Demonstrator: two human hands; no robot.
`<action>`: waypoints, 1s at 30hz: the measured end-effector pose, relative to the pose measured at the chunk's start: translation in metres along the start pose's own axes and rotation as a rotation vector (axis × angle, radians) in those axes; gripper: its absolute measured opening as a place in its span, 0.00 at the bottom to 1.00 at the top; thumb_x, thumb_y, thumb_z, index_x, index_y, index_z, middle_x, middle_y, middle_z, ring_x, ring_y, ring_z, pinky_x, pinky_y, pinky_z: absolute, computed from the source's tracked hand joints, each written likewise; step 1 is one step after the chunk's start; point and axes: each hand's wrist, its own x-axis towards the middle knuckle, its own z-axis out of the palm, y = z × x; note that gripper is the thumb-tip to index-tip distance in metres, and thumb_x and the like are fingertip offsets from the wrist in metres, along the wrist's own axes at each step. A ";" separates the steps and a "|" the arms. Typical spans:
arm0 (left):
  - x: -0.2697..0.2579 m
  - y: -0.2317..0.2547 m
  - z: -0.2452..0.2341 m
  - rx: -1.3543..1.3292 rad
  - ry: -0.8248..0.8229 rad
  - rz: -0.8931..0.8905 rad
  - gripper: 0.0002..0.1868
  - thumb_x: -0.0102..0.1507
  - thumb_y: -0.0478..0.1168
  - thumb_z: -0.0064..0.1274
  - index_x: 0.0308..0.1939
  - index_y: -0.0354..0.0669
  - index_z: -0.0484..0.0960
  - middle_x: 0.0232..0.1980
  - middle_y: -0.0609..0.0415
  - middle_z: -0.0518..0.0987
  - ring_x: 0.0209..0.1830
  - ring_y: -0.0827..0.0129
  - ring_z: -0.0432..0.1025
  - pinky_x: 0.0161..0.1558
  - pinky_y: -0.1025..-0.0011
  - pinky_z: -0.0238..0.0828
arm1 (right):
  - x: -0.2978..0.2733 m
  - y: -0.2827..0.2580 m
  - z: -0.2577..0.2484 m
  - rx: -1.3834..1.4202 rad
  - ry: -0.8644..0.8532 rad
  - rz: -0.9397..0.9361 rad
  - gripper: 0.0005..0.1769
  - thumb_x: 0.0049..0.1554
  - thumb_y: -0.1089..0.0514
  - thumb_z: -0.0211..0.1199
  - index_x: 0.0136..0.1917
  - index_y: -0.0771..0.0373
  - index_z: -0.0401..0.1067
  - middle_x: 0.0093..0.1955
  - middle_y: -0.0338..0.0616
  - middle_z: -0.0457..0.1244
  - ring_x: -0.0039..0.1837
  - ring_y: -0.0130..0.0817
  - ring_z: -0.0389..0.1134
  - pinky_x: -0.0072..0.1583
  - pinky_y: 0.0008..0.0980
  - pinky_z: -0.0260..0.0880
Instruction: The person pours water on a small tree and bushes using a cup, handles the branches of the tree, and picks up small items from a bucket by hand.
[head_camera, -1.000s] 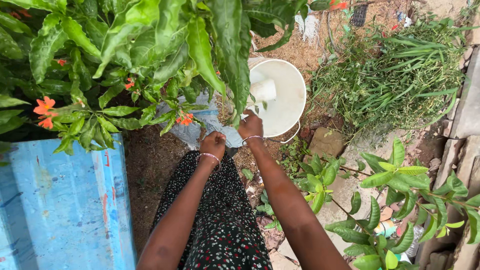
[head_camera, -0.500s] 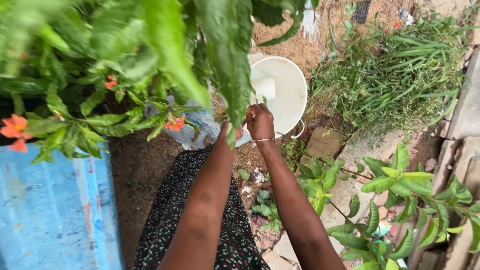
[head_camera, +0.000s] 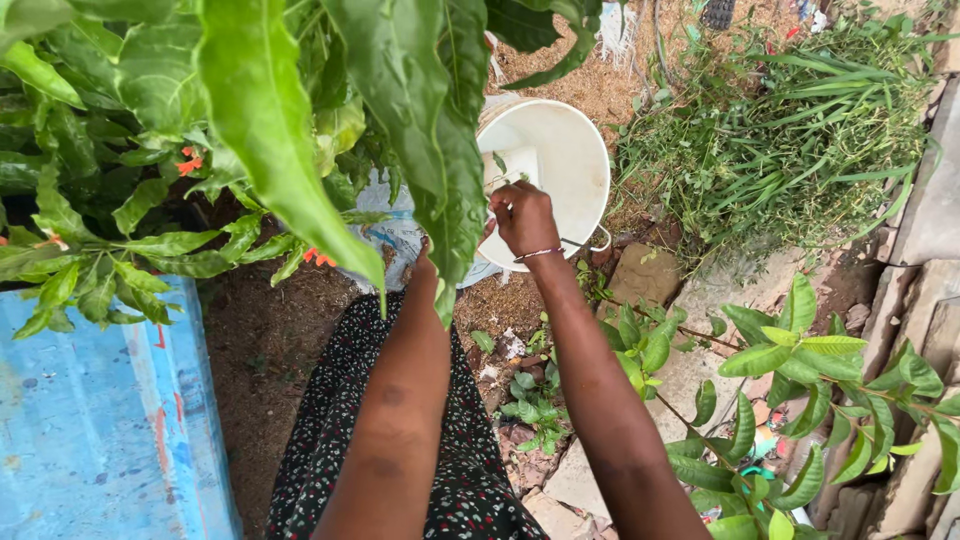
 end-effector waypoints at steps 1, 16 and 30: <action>0.000 0.001 0.007 0.014 0.008 -0.001 0.16 0.68 0.47 0.49 0.54 0.42 0.75 0.47 0.52 0.76 0.46 0.60 0.73 0.46 0.60 0.75 | 0.003 -0.001 -0.001 0.051 -0.035 0.037 0.06 0.54 0.73 0.63 0.43 0.66 0.76 0.43 0.50 0.68 0.40 0.40 0.75 0.41 0.34 0.76; -0.069 0.075 -0.072 0.727 0.328 -0.103 0.15 0.70 0.50 0.55 0.49 0.42 0.81 0.41 0.53 0.73 0.40 0.66 0.66 0.40 0.64 0.65 | 0.023 0.016 0.039 -0.191 0.228 -0.201 0.09 0.55 0.61 0.64 0.50 0.64 0.74 0.51 0.46 0.67 0.51 0.42 0.69 0.53 0.45 0.73; -0.073 0.106 -0.124 1.588 0.279 0.200 0.16 0.69 0.50 0.49 0.53 0.47 0.82 0.51 0.49 0.80 0.51 0.55 0.73 0.54 0.58 0.68 | -0.056 0.089 0.218 -0.281 -0.233 0.209 0.06 0.57 0.61 0.63 0.47 0.60 0.80 0.41 0.50 0.70 0.41 0.41 0.70 0.51 0.43 0.75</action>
